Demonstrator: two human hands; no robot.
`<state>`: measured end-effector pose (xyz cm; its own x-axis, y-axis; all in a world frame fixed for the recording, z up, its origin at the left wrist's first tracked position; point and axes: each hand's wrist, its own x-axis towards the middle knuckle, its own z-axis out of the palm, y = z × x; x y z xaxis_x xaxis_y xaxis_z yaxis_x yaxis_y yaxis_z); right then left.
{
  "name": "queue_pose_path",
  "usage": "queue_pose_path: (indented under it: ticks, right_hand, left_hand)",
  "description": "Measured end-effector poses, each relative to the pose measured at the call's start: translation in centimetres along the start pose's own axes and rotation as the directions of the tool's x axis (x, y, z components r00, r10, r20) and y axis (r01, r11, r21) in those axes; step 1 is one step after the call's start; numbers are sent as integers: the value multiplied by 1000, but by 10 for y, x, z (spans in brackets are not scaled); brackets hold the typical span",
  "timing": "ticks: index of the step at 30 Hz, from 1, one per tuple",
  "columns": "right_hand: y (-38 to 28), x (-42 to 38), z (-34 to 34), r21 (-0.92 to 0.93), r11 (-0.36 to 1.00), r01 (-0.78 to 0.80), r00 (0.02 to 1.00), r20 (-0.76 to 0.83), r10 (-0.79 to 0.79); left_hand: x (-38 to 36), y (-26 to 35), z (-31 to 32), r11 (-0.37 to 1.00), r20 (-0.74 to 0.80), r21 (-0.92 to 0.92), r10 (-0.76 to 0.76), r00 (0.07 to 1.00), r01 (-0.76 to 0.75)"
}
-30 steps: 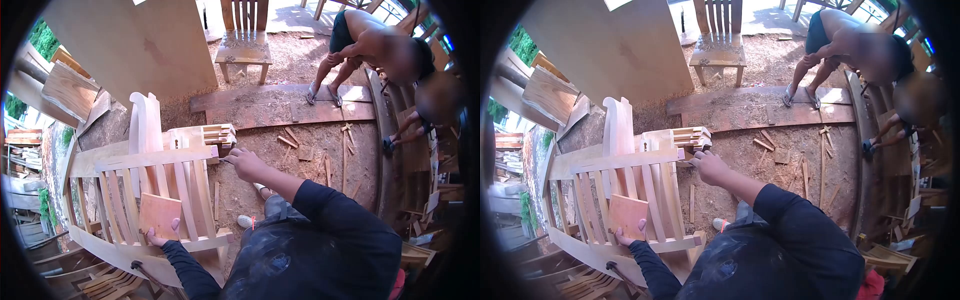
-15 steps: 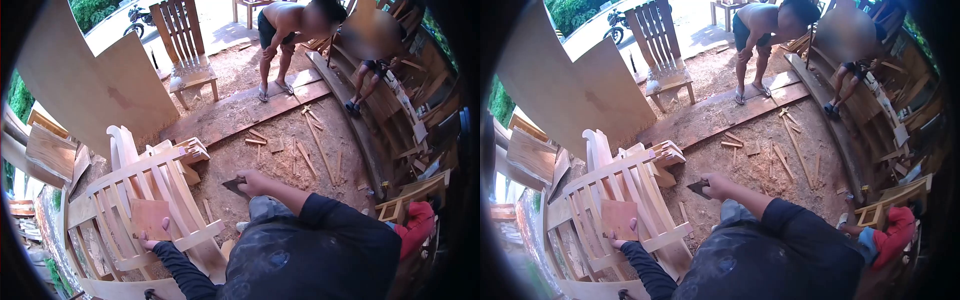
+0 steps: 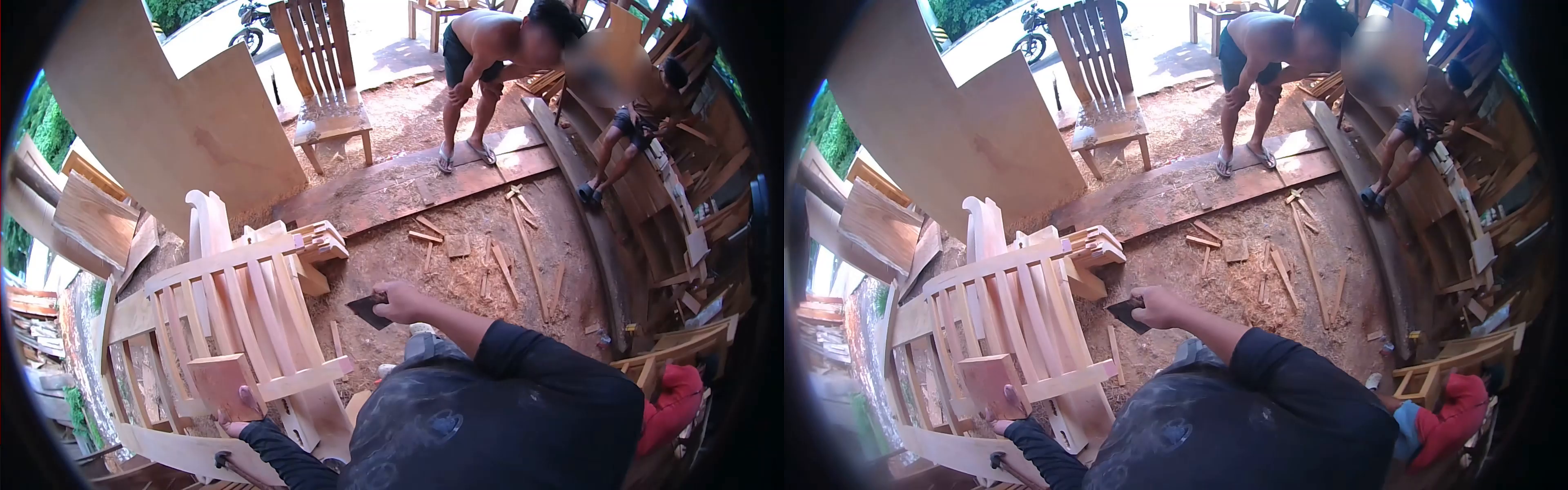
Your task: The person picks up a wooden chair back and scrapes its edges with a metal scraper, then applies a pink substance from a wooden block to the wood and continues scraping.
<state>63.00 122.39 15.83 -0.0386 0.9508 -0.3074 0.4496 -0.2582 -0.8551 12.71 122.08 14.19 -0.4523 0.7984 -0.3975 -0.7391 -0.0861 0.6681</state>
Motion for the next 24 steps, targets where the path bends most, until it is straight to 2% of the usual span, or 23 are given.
queue_pose_path:
  ticks: [2,4,7,8,9,10,11,12,13,14,15,17,18,22,24]
  right_hand:
    - [6,10,0,10,1000,1,998,67,-1]
    - [11,15,-7,9,1000,15,997,69,-15]
    - [19,29,-3,61,997,41,983,175,-51]
    - [10,32,-5,93,995,-42,970,241,19]
    - [5,35,-5,-37,999,-1,975,221,9]
    - [6,39,-1,47,996,-76,961,269,61]
    - [25,49,4,50,998,-27,956,293,12]
    - [27,51,8,45,999,-31,955,298,16]
    - [23,55,9,44,999,-29,960,279,15]
    - [18,57,9,22,1000,-2,953,303,-5]
    - [11,59,9,8,1000,28,952,303,-29]
    - [-9,58,15,106,994,0,952,304,-33]
    - [-15,56,18,132,991,-25,962,274,-12]
    - [-20,44,38,152,987,52,987,145,-74]
    - [-56,15,55,42,996,-84,992,101,79]
  left_hand:
    - [-13,5,-15,999,-47,8,43,998,-43]
    - [-30,14,-36,996,-97,-8,86,992,-87]
    - [-70,27,-87,978,-181,-79,177,967,-194]
    - [-86,28,-104,964,-208,-114,214,955,-241]
    - [-102,29,-115,951,-231,-153,230,945,-268]
    - [-119,31,-124,936,-247,-194,243,938,-294]
    - [-150,38,-88,929,-278,-281,162,947,-241]
    - [-158,44,-98,906,-304,-259,253,919,-335]
    - [-174,53,-90,896,-349,-293,225,910,-334]
    - [-183,63,-108,891,-315,-333,202,927,-307]
    - [-191,70,-120,876,-364,-289,272,891,-386]
    - [-183,82,-131,847,-406,-201,385,829,-492]
    - [-182,93,-145,849,-433,-286,298,851,-444]
    - [-152,106,-206,891,-458,-327,143,878,-316]
    - [-135,99,-243,927,-452,-317,37,891,-200]
